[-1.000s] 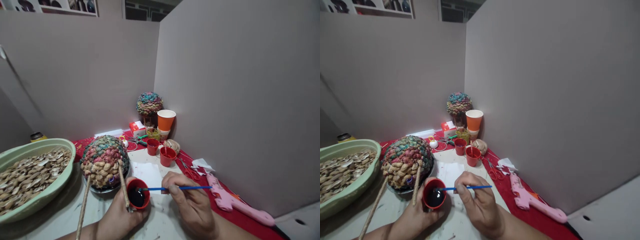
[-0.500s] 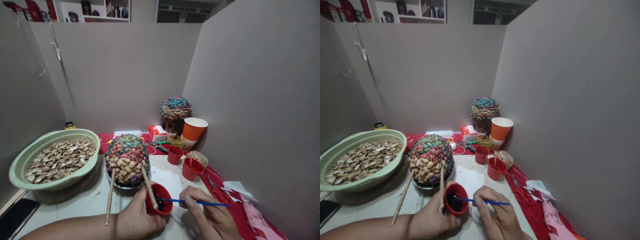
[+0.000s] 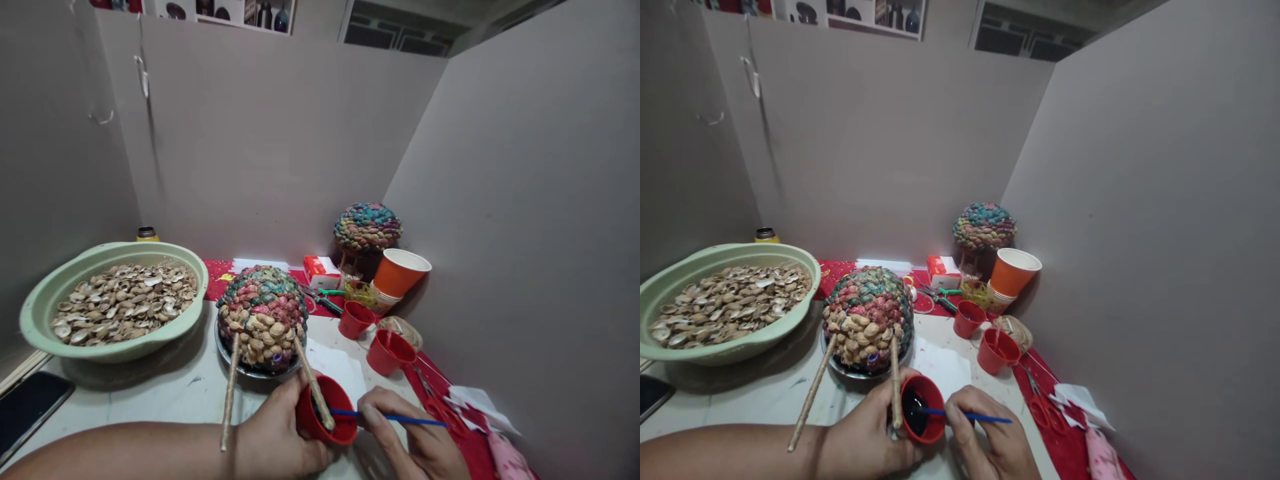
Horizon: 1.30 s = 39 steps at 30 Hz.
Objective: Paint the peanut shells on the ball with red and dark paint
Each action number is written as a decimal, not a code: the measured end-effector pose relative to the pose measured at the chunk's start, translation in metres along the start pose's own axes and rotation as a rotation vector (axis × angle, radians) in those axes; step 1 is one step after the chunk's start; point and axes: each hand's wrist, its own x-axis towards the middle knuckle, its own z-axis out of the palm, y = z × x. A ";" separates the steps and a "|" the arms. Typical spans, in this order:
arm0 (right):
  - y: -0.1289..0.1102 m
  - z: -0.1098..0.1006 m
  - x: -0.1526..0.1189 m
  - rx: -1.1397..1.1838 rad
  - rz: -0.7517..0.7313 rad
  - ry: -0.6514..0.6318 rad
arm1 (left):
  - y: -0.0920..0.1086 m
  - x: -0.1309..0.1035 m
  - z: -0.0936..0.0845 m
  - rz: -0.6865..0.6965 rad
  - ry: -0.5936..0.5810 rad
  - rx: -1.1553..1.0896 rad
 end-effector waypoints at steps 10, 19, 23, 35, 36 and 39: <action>-0.002 -0.001 0.007 -0.067 -0.078 0.084 | 0.005 0.001 0.006 0.028 0.012 0.057; -0.005 -0.010 0.000 0.040 0.058 0.172 | 0.007 -0.001 0.000 -0.018 0.010 0.193; -0.003 -0.011 -0.002 0.088 0.146 0.186 | 0.005 -0.001 -0.002 -0.026 0.010 0.225; -0.024 -0.025 0.010 0.095 0.075 0.082 | 0.026 -0.015 0.010 -0.183 -0.159 -0.042; -0.029 -0.029 0.009 0.079 0.064 0.047 | 0.027 -0.018 0.011 -0.204 -0.171 -0.066; -0.045 -0.037 0.001 0.073 0.048 0.029 | 0.033 -0.032 0.015 -0.295 -0.206 -0.143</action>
